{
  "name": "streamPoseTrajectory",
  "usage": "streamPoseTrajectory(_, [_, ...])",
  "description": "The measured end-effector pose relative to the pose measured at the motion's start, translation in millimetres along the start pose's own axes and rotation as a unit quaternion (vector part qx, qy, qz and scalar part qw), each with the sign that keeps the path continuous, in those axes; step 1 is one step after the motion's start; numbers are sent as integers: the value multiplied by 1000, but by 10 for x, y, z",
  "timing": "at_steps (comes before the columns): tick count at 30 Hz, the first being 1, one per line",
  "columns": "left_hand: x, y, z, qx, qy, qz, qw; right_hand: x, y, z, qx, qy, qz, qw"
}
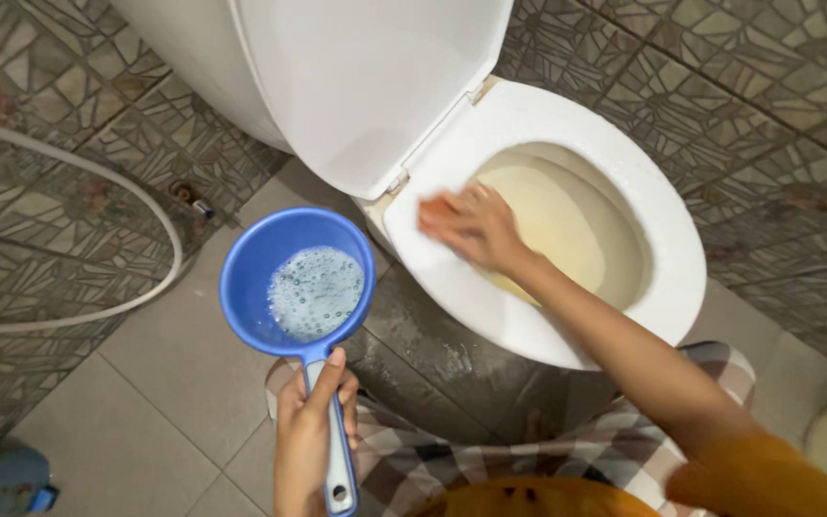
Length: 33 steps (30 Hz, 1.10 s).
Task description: The person fills a small blue pitcher with soapy water, then uses a sponge and a brush to scrub the interior and exterior of the toilet bowl and the toilet seat.
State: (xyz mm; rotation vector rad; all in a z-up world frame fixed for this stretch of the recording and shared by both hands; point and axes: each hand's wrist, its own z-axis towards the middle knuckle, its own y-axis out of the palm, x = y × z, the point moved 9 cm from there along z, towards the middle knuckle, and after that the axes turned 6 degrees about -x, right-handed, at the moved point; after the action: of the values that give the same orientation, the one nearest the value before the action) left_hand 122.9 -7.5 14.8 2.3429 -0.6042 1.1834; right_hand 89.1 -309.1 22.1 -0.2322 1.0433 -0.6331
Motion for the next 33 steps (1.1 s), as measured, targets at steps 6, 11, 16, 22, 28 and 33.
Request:
streamPoseTrajectory(6, [21,27,13,8,-12,6,1000,-176,503,-696,-23,77,-218,973])
streamPoseTrajectory(11, [104,118,100,-1,-16,24,1000,-1004,-251,-1777,183,123,-349,911])
streamPoseTrajectory(16, [123,227,128,-29,-7,39,999,-860,508,-1015,172,155,-389,892])
streamPoseTrajectory(22, [77,340,105,-33,-10,52,998,-1124,-412,-1903,229,188,-371,880])
streamPoseTrajectory(28, [25,488,59,-28,-25,84,996,-835,-1004,-2387,235,434,-453,742])
streamPoseTrajectory(33, [-32,612,-16,-34,-32,77,996,-483,115,-2271,545,281,439,657])
